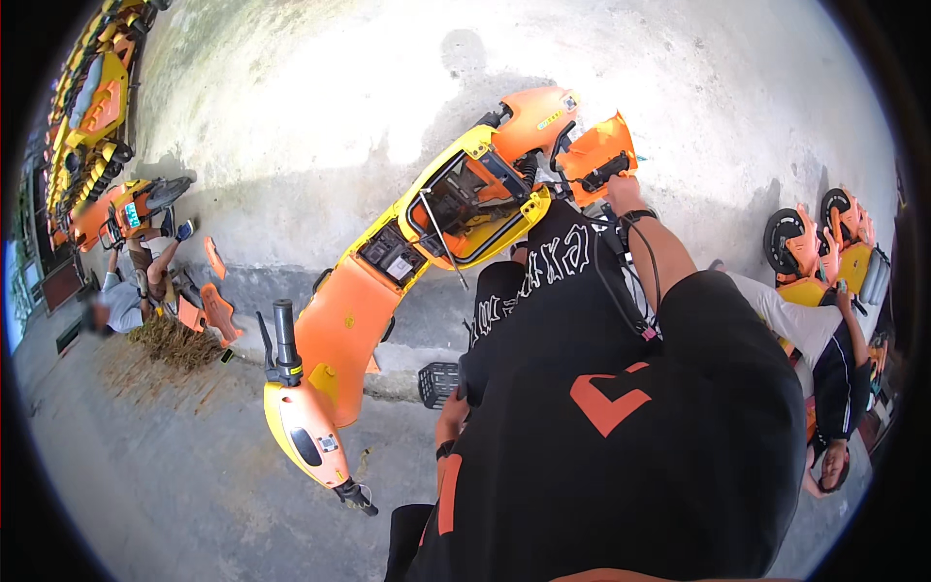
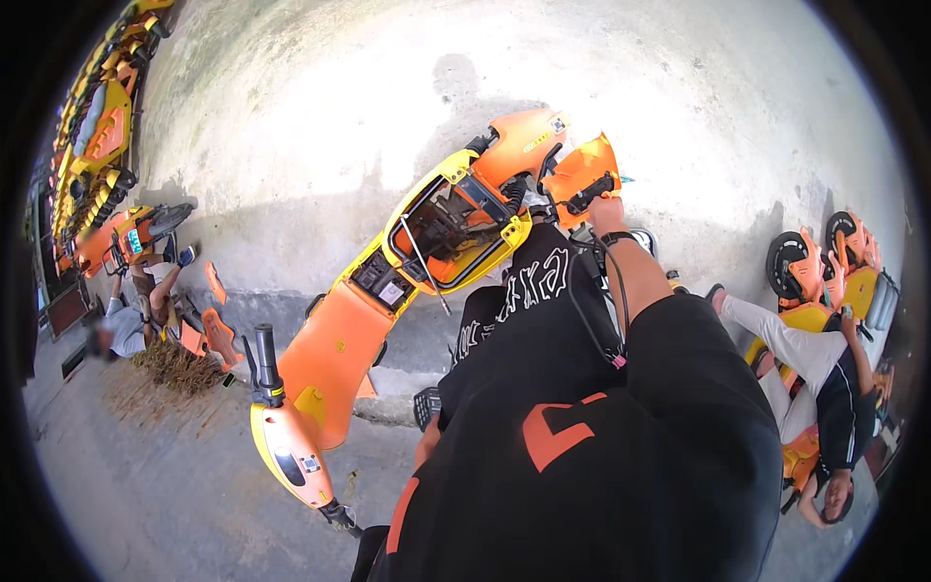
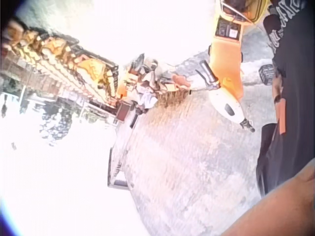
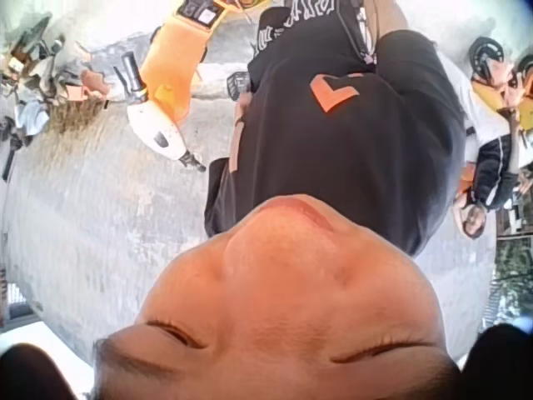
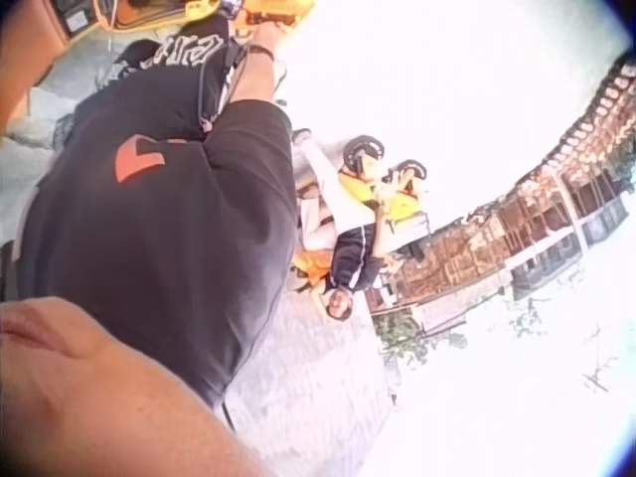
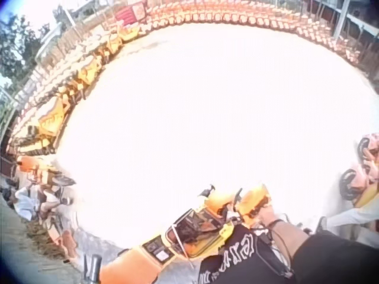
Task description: Repairing or assembling a small electric scooter by working on the internal wiring and battery compartment.
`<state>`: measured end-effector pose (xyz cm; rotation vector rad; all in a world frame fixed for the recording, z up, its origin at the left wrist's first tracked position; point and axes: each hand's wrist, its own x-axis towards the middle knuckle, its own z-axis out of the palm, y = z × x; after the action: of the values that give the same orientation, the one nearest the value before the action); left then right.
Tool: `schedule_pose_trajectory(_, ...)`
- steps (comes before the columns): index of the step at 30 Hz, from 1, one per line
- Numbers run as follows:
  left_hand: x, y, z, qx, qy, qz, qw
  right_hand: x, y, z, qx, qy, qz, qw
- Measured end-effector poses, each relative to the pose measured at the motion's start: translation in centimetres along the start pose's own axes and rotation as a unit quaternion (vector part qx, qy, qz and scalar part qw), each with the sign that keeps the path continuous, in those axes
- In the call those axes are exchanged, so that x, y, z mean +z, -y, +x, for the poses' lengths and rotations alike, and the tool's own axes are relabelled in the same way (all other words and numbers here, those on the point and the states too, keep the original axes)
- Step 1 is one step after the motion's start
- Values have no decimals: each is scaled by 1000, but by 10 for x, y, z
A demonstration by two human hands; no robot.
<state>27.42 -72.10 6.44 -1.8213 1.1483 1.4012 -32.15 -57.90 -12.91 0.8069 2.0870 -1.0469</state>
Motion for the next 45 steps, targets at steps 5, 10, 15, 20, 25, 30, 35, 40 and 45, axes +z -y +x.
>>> schedule_pose_trajectory(5, -8, -22, 10, 47, -19, 281, 958, -8, -30, 24, 15, -53, 30, 998)
schedule_pose_trajectory(10, -12, -13, -6, 72, -4, 275, 959, 16, -58, 70, 1, -65, -28, 998)
schedule_pose_trajectory(15, 5, -56, -37, -127, 58, -149, 979, 48, -100, 133, -44, -88, -47, 994)
schedule_pose_trajectory(20, 1, -44, -43, -102, 69, -80, 989, 69, -109, 140, -57, -127, -82, 987)
schedule_pose_trajectory(25, 17, -44, -30, -73, 76, -32, 994, 85, -88, 134, -58, -117, -127, 983)
schedule_pose_trajectory(30, 27, -39, -14, -59, 79, 16, 995, 104, -90, 148, 80, -147, -133, 977)
schedule_pose_trajectory(35, 36, -17, -18, -67, 113, 56, 990, 84, -138, 200, 184, -99, 76, 975)
schedule_pose_trajectory(40, 50, -4, -13, -79, 78, 74, 991, 94, -152, 149, 148, -76, 140, 976)
schedule_pose_trajectory(45, 60, -14, -9, -51, 82, 91, 991, 44, -164, 105, 42, -67, 190, 979)
